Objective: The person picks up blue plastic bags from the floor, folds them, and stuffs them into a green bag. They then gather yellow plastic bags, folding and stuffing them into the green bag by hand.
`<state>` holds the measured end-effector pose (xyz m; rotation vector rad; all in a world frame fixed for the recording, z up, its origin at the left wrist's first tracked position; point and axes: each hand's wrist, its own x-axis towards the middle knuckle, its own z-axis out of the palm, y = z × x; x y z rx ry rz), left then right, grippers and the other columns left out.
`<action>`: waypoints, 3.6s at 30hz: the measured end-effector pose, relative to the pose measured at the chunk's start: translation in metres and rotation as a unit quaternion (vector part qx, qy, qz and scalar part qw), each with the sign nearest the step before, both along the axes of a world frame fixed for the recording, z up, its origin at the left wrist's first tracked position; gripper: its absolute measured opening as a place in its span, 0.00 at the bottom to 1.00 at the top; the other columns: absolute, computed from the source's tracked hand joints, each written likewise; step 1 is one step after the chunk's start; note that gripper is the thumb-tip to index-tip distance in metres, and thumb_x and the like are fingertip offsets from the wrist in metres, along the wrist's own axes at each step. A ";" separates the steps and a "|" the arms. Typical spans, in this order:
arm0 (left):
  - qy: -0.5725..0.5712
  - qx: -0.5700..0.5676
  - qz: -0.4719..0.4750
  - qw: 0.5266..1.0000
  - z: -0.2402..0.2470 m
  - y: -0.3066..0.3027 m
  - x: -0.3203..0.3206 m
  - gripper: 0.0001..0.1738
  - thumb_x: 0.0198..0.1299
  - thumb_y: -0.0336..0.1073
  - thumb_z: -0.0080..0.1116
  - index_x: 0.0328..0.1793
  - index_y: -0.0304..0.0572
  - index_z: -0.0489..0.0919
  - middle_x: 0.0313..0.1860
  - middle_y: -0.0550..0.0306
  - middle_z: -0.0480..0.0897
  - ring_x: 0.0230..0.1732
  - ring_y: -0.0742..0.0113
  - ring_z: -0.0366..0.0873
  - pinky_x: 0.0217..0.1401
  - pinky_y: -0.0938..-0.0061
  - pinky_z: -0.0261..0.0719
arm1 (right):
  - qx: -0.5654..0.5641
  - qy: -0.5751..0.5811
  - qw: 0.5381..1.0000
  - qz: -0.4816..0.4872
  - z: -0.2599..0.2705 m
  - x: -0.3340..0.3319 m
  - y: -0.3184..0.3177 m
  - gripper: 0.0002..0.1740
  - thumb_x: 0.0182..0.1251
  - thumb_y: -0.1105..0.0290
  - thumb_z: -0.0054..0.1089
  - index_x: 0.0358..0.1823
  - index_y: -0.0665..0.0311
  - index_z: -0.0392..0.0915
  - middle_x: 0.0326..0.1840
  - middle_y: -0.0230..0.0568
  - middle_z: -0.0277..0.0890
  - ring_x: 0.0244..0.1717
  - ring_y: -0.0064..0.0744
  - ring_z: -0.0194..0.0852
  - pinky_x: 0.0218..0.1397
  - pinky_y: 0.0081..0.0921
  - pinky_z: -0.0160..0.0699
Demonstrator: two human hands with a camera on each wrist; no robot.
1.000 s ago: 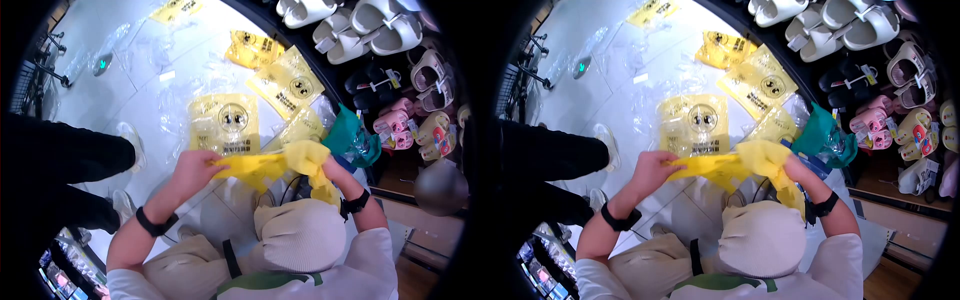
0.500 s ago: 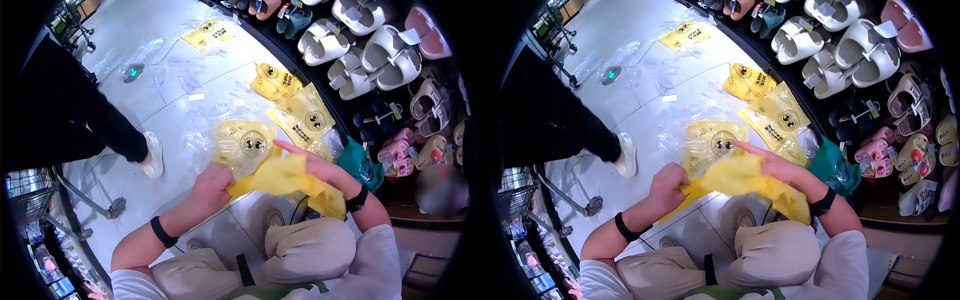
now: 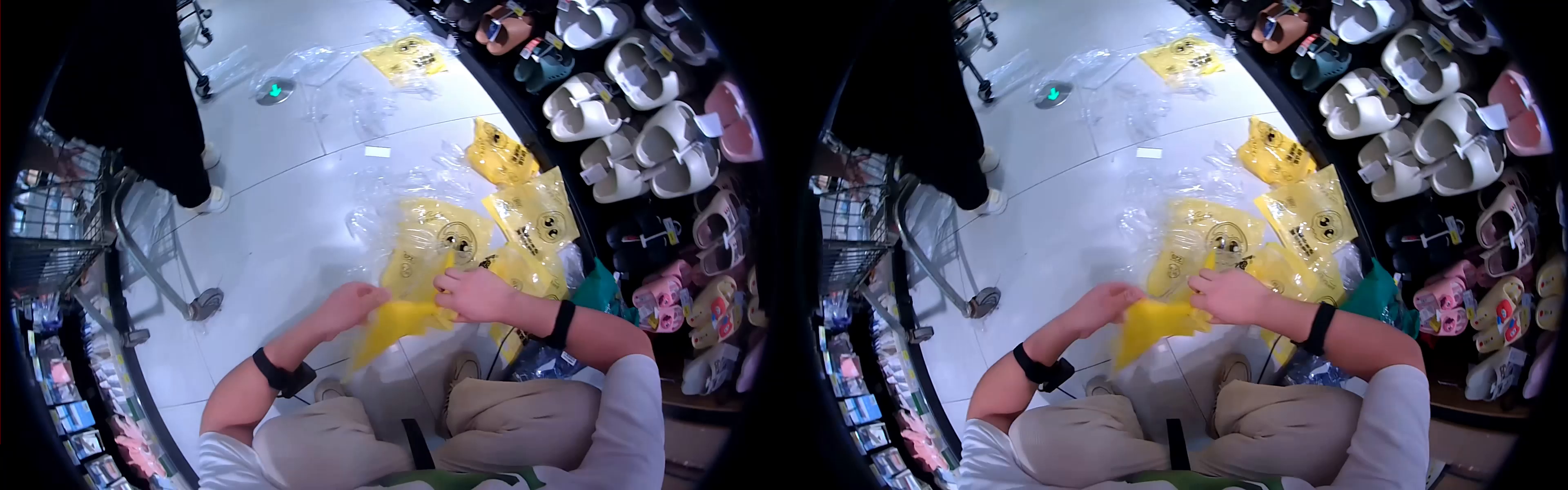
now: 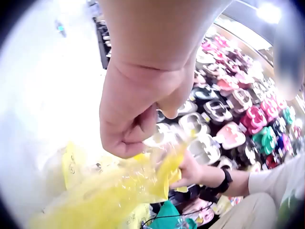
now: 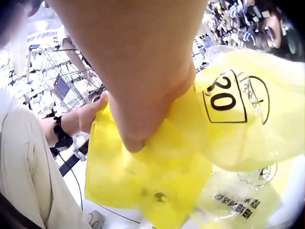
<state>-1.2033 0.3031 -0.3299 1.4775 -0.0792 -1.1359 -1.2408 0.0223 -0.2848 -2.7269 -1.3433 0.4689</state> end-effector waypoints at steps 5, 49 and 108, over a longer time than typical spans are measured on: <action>0.109 0.052 -0.075 0.990 -0.020 0.007 -0.001 0.28 0.64 0.59 0.56 0.53 0.41 0.77 0.33 0.63 0.75 0.36 0.74 0.74 0.44 0.72 0.80 | 0.016 -0.047 0.997 0.061 -0.003 -0.010 0.020 0.21 0.47 0.60 0.68 0.42 0.55 0.73 0.42 0.32 0.68 0.47 0.33 0.72 0.38 0.28 0.78; -0.379 -0.095 -0.020 0.920 -0.020 -0.052 -0.050 0.14 0.72 0.45 0.43 0.52 0.43 0.70 0.41 0.42 0.80 0.41 0.40 0.78 0.43 0.54 0.75 | 0.083 0.592 0.737 -0.315 -0.095 0.007 0.064 0.17 0.72 0.68 0.44 0.56 0.66 0.74 0.50 0.42 0.78 0.46 0.32 0.79 0.49 0.32 0.79; -0.126 0.053 0.203 0.970 0.023 0.098 0.009 0.07 0.71 0.39 0.50 0.42 0.46 0.70 0.14 0.67 0.69 0.12 0.78 0.65 0.13 0.81 0.60 | 0.440 0.542 0.631 -0.340 0.009 0.087 -0.061 0.29 0.71 0.63 0.54 0.68 0.70 0.64 0.68 0.52 0.67 0.67 0.36 0.68 0.68 0.33 0.69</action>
